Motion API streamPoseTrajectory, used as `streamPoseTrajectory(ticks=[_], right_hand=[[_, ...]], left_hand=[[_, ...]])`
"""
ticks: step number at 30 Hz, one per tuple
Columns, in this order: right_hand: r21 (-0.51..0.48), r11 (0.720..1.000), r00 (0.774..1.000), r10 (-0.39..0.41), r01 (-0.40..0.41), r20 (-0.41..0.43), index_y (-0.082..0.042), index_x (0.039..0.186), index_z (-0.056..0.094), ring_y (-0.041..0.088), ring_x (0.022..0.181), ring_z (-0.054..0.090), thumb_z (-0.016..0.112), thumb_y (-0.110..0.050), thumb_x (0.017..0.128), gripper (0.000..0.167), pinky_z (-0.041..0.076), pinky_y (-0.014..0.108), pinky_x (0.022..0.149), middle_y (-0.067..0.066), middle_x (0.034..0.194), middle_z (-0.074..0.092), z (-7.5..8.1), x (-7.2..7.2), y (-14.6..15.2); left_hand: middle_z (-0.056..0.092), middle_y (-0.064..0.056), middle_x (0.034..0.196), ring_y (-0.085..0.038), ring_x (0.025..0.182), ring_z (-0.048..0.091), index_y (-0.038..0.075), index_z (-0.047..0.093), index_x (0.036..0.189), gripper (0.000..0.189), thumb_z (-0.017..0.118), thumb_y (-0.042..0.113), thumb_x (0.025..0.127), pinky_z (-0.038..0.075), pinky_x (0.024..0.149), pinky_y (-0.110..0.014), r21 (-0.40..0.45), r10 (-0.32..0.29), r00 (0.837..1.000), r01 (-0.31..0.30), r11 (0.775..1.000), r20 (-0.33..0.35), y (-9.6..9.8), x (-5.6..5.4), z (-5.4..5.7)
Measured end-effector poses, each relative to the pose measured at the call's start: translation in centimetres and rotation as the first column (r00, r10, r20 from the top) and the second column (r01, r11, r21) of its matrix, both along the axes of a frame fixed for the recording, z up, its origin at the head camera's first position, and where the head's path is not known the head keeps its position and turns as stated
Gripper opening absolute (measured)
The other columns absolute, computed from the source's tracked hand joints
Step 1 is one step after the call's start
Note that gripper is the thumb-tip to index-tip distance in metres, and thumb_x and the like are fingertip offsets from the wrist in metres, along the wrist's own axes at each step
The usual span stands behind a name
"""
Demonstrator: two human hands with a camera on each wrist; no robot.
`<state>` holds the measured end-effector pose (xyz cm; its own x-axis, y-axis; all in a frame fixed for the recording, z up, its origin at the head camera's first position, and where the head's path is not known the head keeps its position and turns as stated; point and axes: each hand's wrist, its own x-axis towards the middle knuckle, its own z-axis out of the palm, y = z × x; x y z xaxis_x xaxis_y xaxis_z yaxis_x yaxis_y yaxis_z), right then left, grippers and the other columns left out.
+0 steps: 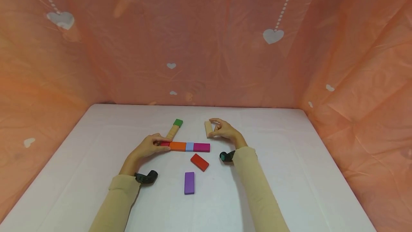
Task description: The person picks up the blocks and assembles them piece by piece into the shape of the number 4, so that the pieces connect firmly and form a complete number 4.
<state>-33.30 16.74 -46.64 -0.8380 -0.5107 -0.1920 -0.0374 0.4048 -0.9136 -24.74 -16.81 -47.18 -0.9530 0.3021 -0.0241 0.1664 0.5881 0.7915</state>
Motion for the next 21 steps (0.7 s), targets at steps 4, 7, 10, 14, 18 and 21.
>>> streamPoseTrajectory(ticks=[4, 7, 10, 14, 18, 21], right_hand=[[-0.012, 1.0, 1.0, 0.009, -0.009, 0.0, 0.004, 0.145, 0.032, 0.002, 0.062, 0.042, 0.068, 0.001, 0.083, 0.072, 0.037, 0.019, 0.069, -0.012, 0.06, 0.048, 0.02, 0.07, 0.03], [-0.01, 1.0, 1.0, 0.004, -0.004, -0.005, 0.004, 0.145, 0.033, 0.002, 0.062, 0.042, 0.068, 0.001, 0.083, 0.071, 0.038, 0.019, 0.07, -0.012, 0.06, 0.048, -0.01, 0.16, -0.06], [-0.006, 1.0, 1.0, -0.008, 0.008, -0.008, 0.003, 0.144, 0.035, 0.002, 0.062, 0.042, 0.069, 0.001, 0.083, 0.07, 0.038, 0.019, 0.071, -0.012, 0.059, 0.048, -0.05, 0.24, -0.13], [-0.003, 1.0, 1.0, -0.025, 0.025, -0.017, 0.004, 0.144, 0.035, 0.001, 0.061, 0.041, 0.069, 0.001, 0.083, 0.07, 0.038, 0.019, 0.069, -0.013, 0.059, 0.048, -0.06, 0.43, -0.16], [-0.001, 0.999, 0.998, -0.051, 0.051, -0.022, 0.005, 0.143, 0.036, 0.001, 0.059, 0.041, 0.071, 0.001, 0.082, 0.07, 0.037, 0.019, 0.066, -0.013, 0.058, 0.049, 0.08, 0.66, -0.25], [0.01, 0.997, 0.997, -0.074, 0.074, -0.028, 0.004, 0.143, 0.037, 0.001, 0.059, 0.041, 0.072, 0.0, 0.081, 0.071, 0.037, 0.018, 0.064, -0.012, 0.058, 0.05, 0.25, 0.81, -0.32]], left_hand=[[0.048, -0.005, 0.081, -0.016, 0.078, 0.038, 0.009, 0.072, 0.113, 0.034, 0.076, 0.021, 0.082, 0.03, 0.067, -0.025, 0.002, 0.0, 1.0, 0.0, 1.0, 0.002, 0.01, 0.0, 0.04], [0.047, -0.004, 0.08, -0.016, 0.078, 0.037, 0.008, 0.072, 0.113, 0.034, 0.076, 0.021, 0.082, 0.03, 0.067, -0.025, 0.004, -0.001, 1.0, 0.001, 1.0, 0.001, 0.03, 0.01, 0.05], [0.046, -0.004, 0.08, -0.016, 0.077, 0.037, 0.008, 0.072, 0.113, 0.034, 0.076, 0.021, 0.082, 0.03, 0.067, -0.025, -0.001, -0.003, 1.0, 0.003, 1.0, -0.001, 0.03, 0.0, 0.05], [0.047, -0.005, 0.08, -0.016, 0.078, 0.037, 0.008, 0.072, 0.113, 0.034, 0.076, 0.021, 0.082, 0.03, 0.067, -0.025, -0.003, -0.005, 1.0, 0.005, 1.0, -0.002, 0.04, -0.02, 0.04], [0.05, -0.007, 0.083, -0.016, 0.079, 0.038, 0.008, 0.072, 0.113, 0.034, 0.076, 0.021, 0.082, 0.03, 0.068, -0.025, -0.003, -0.001, 1.0, 0.001, 1.0, 0.002, 0.04, -0.02, 0.03], [0.05, -0.007, 0.083, -0.016, 0.079, 0.038, 0.008, 0.072, 0.113, 0.034, 0.076, 0.021, 0.082, 0.03, 0.067, -0.025, -0.005, 0.0, 1.0, 0.0, 1.0, -0.005, 0.05, -0.03, -0.02]])
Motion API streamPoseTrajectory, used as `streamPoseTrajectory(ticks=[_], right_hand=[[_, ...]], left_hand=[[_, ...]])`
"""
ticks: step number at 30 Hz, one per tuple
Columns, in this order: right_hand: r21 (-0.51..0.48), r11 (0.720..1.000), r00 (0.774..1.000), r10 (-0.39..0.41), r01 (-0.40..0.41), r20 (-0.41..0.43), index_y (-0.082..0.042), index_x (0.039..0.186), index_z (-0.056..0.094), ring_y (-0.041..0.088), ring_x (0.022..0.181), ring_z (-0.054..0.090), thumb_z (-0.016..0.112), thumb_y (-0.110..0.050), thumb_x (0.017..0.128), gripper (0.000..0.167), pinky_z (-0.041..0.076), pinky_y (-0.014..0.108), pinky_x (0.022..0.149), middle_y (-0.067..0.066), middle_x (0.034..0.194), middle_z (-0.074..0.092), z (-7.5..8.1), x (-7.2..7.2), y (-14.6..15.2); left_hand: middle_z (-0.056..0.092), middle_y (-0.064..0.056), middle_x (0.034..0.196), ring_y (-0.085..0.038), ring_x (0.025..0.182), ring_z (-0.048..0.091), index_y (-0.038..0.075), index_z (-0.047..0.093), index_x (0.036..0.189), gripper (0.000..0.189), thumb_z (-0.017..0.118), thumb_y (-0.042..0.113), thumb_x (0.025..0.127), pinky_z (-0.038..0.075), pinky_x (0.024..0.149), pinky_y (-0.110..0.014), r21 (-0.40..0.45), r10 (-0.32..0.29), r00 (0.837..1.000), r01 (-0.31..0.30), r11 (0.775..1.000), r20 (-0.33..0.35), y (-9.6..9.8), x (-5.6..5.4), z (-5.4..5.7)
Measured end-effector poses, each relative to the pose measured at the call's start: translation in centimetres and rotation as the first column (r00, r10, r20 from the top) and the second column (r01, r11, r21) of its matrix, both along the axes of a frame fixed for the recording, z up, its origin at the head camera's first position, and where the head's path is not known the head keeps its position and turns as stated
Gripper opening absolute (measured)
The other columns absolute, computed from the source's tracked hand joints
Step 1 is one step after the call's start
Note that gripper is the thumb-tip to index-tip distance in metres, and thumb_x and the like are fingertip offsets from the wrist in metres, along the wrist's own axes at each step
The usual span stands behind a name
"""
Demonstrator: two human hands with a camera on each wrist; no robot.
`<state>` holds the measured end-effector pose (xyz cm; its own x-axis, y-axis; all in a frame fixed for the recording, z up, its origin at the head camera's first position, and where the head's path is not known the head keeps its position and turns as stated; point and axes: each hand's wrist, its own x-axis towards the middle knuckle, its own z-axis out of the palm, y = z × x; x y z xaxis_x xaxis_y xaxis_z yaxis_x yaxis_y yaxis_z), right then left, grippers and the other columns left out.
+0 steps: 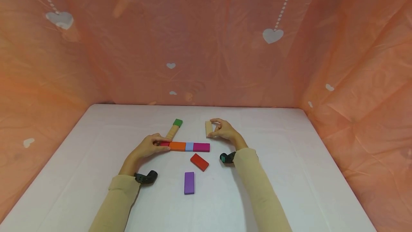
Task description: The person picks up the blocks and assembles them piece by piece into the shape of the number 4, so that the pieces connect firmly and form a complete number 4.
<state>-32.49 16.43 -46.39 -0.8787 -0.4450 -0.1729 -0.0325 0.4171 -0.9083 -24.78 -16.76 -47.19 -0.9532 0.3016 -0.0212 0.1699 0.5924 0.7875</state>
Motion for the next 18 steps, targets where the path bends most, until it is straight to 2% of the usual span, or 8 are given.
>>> streamPoseTrajectory(ticks=[9, 18], right_hand=[[-0.02, 1.0, 0.999, -0.019, 0.019, 0.027, 0.004, 0.144, 0.035, 0.002, 0.049, 0.035, 0.072, -0.001, 0.082, 0.072, 0.029, 0.019, 0.049, -0.011, 0.056, 0.046, 0.08, 0.3, -0.48], [0.01, 0.998, 0.997, 0.057, -0.058, 0.057, 0.002, 0.148, 0.029, 0.002, 0.046, 0.034, 0.065, 0.0, 0.085, 0.072, 0.028, 0.019, 0.046, -0.012, 0.059, 0.05, 0.32, 0.3, -0.23]], left_hand=[[0.048, -0.003, 0.081, -0.015, 0.078, 0.038, 0.009, 0.072, 0.113, 0.035, 0.077, 0.022, 0.081, 0.031, 0.067, -0.025, 0.003, 0.003, 1.0, -0.003, 1.0, 0.01, 0.06, 0.1, 0.13], [0.048, -0.003, 0.081, -0.016, 0.079, 0.039, 0.01, 0.072, 0.113, 0.034, 0.077, 0.022, 0.081, 0.031, 0.068, -0.025, 0.009, 0.001, 1.0, -0.001, 1.0, 0.012, 0.1, 0.18, 0.15]])
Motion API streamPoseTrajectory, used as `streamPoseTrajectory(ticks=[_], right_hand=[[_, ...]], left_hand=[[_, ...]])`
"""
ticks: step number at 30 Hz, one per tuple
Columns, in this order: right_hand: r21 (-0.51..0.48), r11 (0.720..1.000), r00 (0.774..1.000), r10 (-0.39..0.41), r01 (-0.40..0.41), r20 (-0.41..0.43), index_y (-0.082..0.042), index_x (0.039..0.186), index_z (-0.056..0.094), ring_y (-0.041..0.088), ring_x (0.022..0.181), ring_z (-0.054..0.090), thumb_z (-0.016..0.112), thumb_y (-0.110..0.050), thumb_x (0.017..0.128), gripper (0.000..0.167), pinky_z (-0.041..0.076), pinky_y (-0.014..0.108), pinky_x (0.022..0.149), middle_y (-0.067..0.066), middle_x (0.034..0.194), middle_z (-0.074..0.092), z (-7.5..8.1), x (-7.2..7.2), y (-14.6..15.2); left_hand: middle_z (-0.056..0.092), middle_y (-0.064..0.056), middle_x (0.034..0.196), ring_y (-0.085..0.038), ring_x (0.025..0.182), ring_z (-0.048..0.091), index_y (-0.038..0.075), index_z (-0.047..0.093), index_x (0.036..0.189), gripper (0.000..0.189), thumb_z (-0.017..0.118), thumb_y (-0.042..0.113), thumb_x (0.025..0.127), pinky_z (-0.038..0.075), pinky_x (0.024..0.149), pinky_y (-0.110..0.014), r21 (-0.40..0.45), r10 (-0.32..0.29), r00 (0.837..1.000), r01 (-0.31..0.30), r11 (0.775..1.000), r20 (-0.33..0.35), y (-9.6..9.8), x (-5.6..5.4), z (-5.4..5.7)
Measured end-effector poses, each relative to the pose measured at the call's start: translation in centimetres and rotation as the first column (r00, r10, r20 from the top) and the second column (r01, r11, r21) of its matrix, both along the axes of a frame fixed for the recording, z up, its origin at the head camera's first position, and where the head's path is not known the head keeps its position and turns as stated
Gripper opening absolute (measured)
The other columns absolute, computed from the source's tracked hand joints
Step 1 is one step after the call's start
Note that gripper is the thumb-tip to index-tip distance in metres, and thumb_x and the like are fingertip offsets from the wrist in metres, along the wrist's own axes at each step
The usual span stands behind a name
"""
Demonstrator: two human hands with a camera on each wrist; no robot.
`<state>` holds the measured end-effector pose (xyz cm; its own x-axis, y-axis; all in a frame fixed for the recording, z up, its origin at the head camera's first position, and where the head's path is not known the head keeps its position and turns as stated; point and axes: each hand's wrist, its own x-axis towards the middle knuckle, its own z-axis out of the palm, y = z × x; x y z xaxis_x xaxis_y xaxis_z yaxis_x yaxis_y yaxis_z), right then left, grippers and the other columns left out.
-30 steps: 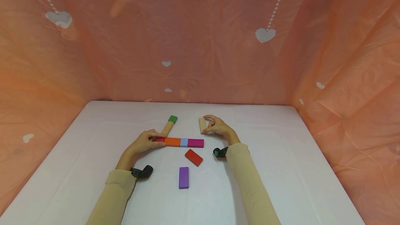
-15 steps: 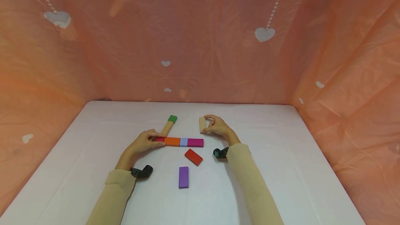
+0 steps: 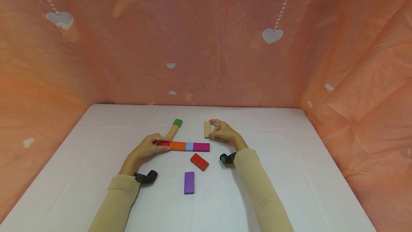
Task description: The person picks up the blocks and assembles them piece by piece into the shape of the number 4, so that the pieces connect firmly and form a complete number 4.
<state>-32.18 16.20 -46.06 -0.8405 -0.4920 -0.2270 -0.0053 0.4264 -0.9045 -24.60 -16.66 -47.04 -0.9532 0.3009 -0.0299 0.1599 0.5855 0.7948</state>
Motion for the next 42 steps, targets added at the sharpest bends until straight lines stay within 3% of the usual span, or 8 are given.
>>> streamPoseTrajectory(ticks=[8, 30, 42], right_hand=[[-0.006, 1.0, 1.0, 0.021, -0.021, -0.022, 0.005, 0.147, 0.028, 0.001, 0.047, 0.036, 0.065, 0.0, 0.084, 0.073, 0.029, 0.018, 0.047, -0.013, 0.059, 0.052, 0.0, 0.0, 0.0], [0.013, 0.999, 1.0, -0.031, 0.031, -0.003, 0.004, 0.146, 0.033, 0.003, 0.048, 0.034, 0.069, -0.001, 0.083, 0.073, 0.028, 0.019, 0.048, -0.01, 0.055, 0.041, 0.4, 0.8, -1.5], [0.048, 0.999, 0.999, -0.017, 0.019, -0.048, 0.004, 0.145, 0.034, 0.004, 0.051, 0.034, 0.071, -0.003, 0.082, 0.073, 0.028, 0.019, 0.05, -0.009, 0.057, 0.041, 0.3, 0.7, -2.0]], left_hand=[[0.049, -0.005, 0.081, -0.016, 0.079, 0.038, 0.008, 0.072, 0.113, 0.034, 0.077, 0.021, 0.082, 0.031, 0.067, -0.025, 0.009, 0.001, 1.0, -0.001, 1.0, -0.007, -0.1, -0.2, -0.2], [0.049, -0.006, 0.082, -0.016, 0.079, 0.038, 0.007, 0.072, 0.113, 0.034, 0.076, 0.02, 0.082, 0.03, 0.067, -0.025, 0.022, 0.004, 1.0, -0.004, 1.0, -0.002, -0.2, -0.1, -0.3], [0.055, -0.009, 0.086, -0.016, 0.08, 0.039, 0.006, 0.073, 0.112, 0.033, 0.077, 0.019, 0.081, 0.032, 0.068, -0.024, 0.016, -0.007, 1.0, 0.007, 1.0, -0.024, -0.2, -0.1, -0.3]])
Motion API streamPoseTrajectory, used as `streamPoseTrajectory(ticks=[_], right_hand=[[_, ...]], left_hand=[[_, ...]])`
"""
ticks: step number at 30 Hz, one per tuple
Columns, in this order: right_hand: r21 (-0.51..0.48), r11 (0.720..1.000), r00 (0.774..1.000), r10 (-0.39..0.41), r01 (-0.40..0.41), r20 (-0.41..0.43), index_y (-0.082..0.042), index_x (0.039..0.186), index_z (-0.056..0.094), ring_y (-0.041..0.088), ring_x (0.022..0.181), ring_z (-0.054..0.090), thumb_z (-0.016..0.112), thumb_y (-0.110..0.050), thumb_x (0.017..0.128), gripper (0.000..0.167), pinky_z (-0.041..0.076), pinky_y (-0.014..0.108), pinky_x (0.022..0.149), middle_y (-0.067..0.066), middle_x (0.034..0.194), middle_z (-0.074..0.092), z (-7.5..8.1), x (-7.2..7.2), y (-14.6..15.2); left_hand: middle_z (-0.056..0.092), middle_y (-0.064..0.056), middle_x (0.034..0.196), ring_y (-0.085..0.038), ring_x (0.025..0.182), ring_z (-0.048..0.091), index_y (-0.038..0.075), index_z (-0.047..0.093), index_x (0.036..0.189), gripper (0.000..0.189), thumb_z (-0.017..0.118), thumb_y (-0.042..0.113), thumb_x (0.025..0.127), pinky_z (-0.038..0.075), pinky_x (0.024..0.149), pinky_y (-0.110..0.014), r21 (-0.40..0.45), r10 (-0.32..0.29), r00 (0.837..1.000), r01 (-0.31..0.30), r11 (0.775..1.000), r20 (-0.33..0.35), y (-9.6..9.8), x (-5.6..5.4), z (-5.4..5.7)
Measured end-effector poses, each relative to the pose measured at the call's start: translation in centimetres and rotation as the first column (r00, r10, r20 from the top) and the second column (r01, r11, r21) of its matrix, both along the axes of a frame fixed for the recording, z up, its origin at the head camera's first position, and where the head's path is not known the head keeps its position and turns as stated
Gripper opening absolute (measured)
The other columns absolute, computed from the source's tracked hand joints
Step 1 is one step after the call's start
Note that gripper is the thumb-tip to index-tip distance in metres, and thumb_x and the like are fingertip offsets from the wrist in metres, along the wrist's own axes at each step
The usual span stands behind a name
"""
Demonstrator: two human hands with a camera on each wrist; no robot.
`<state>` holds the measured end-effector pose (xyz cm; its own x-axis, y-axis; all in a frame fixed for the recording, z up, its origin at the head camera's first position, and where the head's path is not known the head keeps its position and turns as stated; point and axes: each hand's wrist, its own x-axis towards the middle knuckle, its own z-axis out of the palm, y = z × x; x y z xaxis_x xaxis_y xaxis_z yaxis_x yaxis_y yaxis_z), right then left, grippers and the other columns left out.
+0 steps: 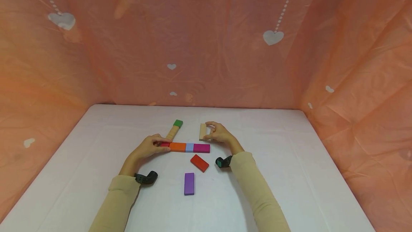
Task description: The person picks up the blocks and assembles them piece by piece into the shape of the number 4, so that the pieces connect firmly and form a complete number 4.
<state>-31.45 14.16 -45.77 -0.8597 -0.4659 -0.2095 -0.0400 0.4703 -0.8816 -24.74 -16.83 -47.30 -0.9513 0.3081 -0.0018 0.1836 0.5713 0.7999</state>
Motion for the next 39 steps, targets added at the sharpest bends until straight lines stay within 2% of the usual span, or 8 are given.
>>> streamPoseTrajectory(ticks=[21, 28, 39], right_hand=[[0.07, 0.997, 1.0, -0.026, 0.027, -0.012, -0.001, 0.143, 0.041, 0.009, 0.056, 0.037, 0.076, -0.01, 0.081, 0.071, 0.028, 0.021, 0.053, -0.006, 0.058, 0.041, 0.0, 0.0, -1.1], [0.09, 0.996, 0.999, -0.02, 0.022, -0.026, -0.002, 0.142, 0.043, 0.01, 0.06, 0.04, 0.077, -0.012, 0.08, 0.071, 0.031, 0.023, 0.061, -0.005, 0.06, 0.042, -0.1, -0.1, -1.4], [0.07, 0.998, 1.0, -0.004, 0.005, -0.023, -0.002, 0.143, 0.041, 0.009, 0.06, 0.041, 0.077, -0.011, 0.08, 0.073, 0.033, 0.025, 0.065, -0.006, 0.058, 0.043, -0.2, -0.1, -1.5]], left_hand=[[0.054, -0.008, 0.086, -0.016, 0.081, 0.039, 0.009, 0.072, 0.113, 0.034, 0.077, 0.022, 0.082, 0.032, 0.07, -0.027, -0.018, 0.011, 1.0, -0.011, 1.0, 0.012, 0.0, 0.0, 0.1], [0.054, -0.009, 0.086, -0.017, 0.081, 0.039, 0.008, 0.072, 0.113, 0.034, 0.076, 0.021, 0.082, 0.032, 0.07, -0.027, -0.014, 0.005, 1.0, -0.005, 1.0, 0.013, 0.1, 0.1, 0.4], [0.052, -0.007, 0.083, -0.016, 0.079, 0.039, 0.006, 0.072, 0.112, 0.033, 0.076, 0.019, 0.082, 0.031, 0.069, -0.026, -0.024, -0.012, 1.0, 0.012, 1.0, -0.01, 0.1, 0.3, 0.6]])
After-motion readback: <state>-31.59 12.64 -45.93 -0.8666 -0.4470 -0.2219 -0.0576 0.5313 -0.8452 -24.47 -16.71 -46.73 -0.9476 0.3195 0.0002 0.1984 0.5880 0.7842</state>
